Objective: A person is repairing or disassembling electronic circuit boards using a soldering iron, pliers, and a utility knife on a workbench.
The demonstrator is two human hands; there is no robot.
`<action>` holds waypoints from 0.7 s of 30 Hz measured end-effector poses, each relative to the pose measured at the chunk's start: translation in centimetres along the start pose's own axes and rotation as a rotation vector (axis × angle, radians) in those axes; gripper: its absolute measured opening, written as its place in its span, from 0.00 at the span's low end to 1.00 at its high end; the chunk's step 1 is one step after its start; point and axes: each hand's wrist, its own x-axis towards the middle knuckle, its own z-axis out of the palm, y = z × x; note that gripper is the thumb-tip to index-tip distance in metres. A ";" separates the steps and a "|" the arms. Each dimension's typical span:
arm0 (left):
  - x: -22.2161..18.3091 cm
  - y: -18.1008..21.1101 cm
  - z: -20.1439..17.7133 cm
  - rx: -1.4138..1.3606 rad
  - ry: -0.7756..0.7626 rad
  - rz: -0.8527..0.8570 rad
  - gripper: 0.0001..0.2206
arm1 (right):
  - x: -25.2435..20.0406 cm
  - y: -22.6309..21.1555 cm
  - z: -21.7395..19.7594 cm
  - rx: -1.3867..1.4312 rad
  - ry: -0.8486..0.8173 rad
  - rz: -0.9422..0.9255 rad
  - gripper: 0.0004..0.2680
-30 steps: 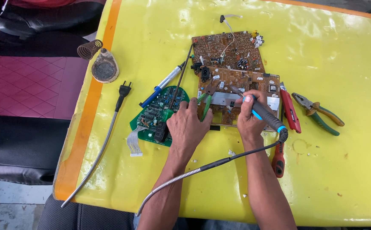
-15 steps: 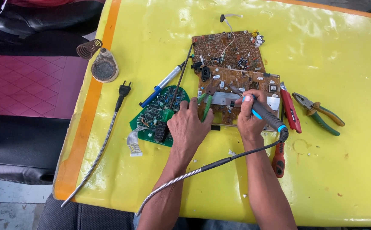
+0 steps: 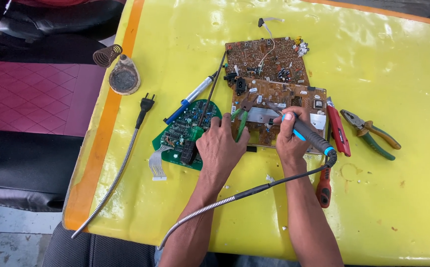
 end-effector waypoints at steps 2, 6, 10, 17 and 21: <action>0.0 -0.2 0.3 -0.008 -0.017 -0.001 0.27 | 0.2 -0.1 0.1 0.002 0.009 0.007 0.09; 0.0 0.0 0.1 -0.008 -0.028 -0.007 0.27 | 0.2 0.1 -0.1 0.008 0.020 0.014 0.09; -0.1 0.1 -0.2 -0.007 -0.011 -0.006 0.27 | 0.1 0.0 -0.3 -0.010 0.001 0.026 0.08; 0.0 -0.1 0.1 -0.007 -0.035 -0.012 0.27 | 0.2 -0.4 -0.2 -0.009 -0.004 0.009 0.08; 0.0 -0.1 0.0 -0.044 -0.033 -0.027 0.28 | 0.2 -0.6 0.0 0.062 -0.022 0.042 0.09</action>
